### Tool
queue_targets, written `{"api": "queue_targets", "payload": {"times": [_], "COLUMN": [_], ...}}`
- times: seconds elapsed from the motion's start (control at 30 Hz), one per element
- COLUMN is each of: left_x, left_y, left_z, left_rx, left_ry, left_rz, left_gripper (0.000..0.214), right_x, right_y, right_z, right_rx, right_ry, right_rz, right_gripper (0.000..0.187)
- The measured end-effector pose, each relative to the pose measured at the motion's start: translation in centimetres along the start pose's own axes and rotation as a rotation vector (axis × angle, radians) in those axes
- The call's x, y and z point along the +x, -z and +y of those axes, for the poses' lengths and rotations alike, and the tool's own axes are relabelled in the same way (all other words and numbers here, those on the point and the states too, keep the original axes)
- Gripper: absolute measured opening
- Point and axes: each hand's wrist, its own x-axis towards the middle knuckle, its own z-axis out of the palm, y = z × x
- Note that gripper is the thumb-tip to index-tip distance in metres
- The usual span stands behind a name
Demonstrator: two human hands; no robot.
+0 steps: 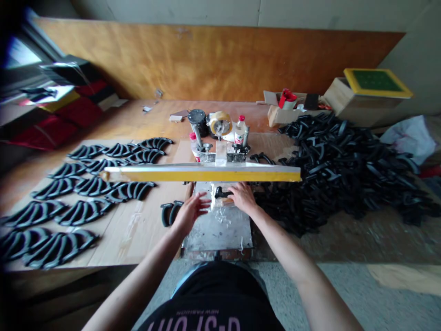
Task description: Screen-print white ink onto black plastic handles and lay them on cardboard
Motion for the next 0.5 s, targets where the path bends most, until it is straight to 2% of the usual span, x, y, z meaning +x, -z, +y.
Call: {"api": "queue_targets", "payload": {"times": [0.07,0.13,0.2,0.23,0.3,0.37,0.43,0.5], "left_x": [-1.0,-1.7,-1.8,-1.6,-0.9,0.1,1.0,1.6], "left_y": [-0.3,0.1,2.0,3.7,8.5,14.1,19.3,22.7], "left_z": [-3.4,-5.4,-6.1,-6.0,-5.3,-4.6,-4.3,-4.4], "left_rx": [0.012,0.001,0.074,0.144,0.299,0.450,0.603,0.819], "left_ry": [0.175,0.225,0.211,0.193,0.123,0.122,0.091,0.109], "left_rz": [-0.084,-0.074,-0.025,0.010,0.107,0.291,0.466,0.482], "left_gripper": [0.053,0.051,0.050,0.050,0.053,0.056,0.050,0.046], "right_x": [-1.2,-2.4,-3.1,-3.2,-2.8,-2.0,-1.2,-0.6], "right_y": [-0.1,-0.2,-0.2,0.0,0.7,1.6,2.1,1.9], "right_z": [-2.5,-4.6,-4.8,-4.0,-0.3,4.8,9.7,12.9], "right_rx": [0.018,0.060,0.107,0.119,0.087,-0.028,-0.143,-0.195], "right_ry": [0.036,0.183,0.328,0.341,0.184,-0.178,-0.495,-0.628], "right_rz": [0.040,0.027,-0.021,-0.029,0.004,0.051,-0.071,-0.184], "right_gripper": [0.016,0.018,0.020,0.020,0.020,0.023,0.021,0.018]}}
